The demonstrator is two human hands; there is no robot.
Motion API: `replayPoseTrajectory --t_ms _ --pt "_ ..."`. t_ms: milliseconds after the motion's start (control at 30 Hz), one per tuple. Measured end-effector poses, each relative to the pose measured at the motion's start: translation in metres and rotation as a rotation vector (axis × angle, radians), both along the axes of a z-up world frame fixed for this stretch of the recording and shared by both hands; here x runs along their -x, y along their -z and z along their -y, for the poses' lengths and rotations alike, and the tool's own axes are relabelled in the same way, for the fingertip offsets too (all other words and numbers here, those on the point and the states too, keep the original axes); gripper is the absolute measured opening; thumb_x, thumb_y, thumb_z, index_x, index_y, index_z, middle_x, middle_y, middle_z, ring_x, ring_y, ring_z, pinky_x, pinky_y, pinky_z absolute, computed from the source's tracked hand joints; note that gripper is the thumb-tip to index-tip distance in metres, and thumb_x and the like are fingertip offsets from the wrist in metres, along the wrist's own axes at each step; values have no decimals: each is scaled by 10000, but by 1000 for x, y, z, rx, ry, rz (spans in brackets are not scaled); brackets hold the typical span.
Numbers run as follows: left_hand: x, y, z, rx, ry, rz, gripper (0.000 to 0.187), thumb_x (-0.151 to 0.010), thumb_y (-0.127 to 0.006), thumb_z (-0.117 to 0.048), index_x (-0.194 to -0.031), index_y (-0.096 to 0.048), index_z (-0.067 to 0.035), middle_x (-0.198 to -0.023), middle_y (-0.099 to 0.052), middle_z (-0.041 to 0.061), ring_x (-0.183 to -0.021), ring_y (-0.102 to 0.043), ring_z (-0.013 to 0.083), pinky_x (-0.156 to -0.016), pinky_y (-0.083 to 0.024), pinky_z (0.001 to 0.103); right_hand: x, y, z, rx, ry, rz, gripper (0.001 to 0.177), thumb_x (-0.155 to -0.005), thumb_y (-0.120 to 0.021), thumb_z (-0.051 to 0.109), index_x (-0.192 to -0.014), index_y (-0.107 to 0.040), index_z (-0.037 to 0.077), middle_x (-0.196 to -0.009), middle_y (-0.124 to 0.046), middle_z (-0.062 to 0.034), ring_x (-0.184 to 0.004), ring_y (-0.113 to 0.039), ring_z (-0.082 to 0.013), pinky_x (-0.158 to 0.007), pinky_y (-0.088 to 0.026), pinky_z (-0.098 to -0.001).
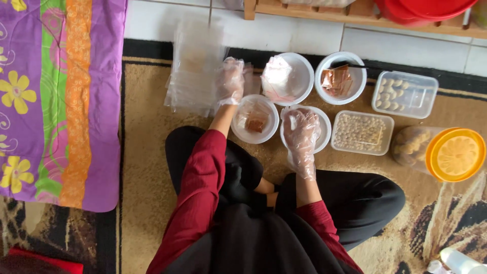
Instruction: Packaging small snacks into plastic bags using a spoon while sitting on the floor
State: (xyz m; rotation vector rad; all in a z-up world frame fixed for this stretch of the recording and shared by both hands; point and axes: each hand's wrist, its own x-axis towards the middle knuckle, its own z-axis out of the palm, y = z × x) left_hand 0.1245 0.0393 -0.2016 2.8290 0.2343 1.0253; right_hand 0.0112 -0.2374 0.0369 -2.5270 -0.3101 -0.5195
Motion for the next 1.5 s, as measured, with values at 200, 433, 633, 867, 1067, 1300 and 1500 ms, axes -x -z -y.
replayPoseTrajectory --t_ms 200,433,633,867,1067,1300,1500 --pt "-4 -34 -6 354 241 233 86 -900 -712 -284 -889 -718 -199 -883 -665 51 -857 -656 290 -800 -555 397 3 -7 13 -81 -57 -25 43 -912 -699 259 -883 -687 229 -924 -666 -47 -860 -680 -317 -686 -577 -442" --pt "8 -65 -42 89 187 -197 190 -938 -608 -279 -1090 -714 -234 -796 -733 23 -773 -738 271 -691 -617 433 18 0 30 -59 -82 4 57 -907 -716 307 -925 -711 253 -933 -689 -29 -875 -695 -291 -720 -581 -419" --pt "48 -213 -16 394 209 -205 97 -913 -697 -315 -928 -670 -223 -762 -725 50 -779 -732 326 -692 -589 479 54 -34 21 -226 -65 -93 178 -984 -664 312 -1024 -722 149 -968 -716 -129 -938 -704 -354 -815 -572 -470" --pt "182 -386 66 750 470 -257 26 -917 -683 -192 -934 -703 -192 -812 -745 80 -839 -745 315 -690 -602 419 113 -153 -23 -891 -191 -371 782 -1020 -670 341 -1585 -231 27 -1404 -545 -350 -1306 -525 -532 -1084 -430 -660" --pt "266 -399 103 1271 558 -103 248 -918 -746 -116 -1130 -661 -22 -990 -743 173 -906 -749 259 -792 -633 387 157 -179 -49 -1630 59 -364 205 -876 -618 -131 -948 -535 41 -780 -508 7 -618 -576 -104 -523 -492 -187" --pt "289 -381 101 1212 945 -189 1196 -672 -789 -770 -1496 -423 16 -1385 -545 301 -1307 -525 447 -1082 -496 554 178 -158 -32 -2213 -172 -687 298 -851 -650 -129 -1096 -576 25 -865 -622 -82 -662 -555 -134 -518 -463 -171" --pt "290 -408 102 1437 1100 -208 868 -707 -974 -339 -1413 -570 -35 -1315 -653 145 -1237 -623 226 -988 -581 418 198 -210 -39 -2321 -331 -895 245 -910 -663 -70 -1144 -612 -23 -899 -666 -160 -669 -567 -162 -504 -490 -156"
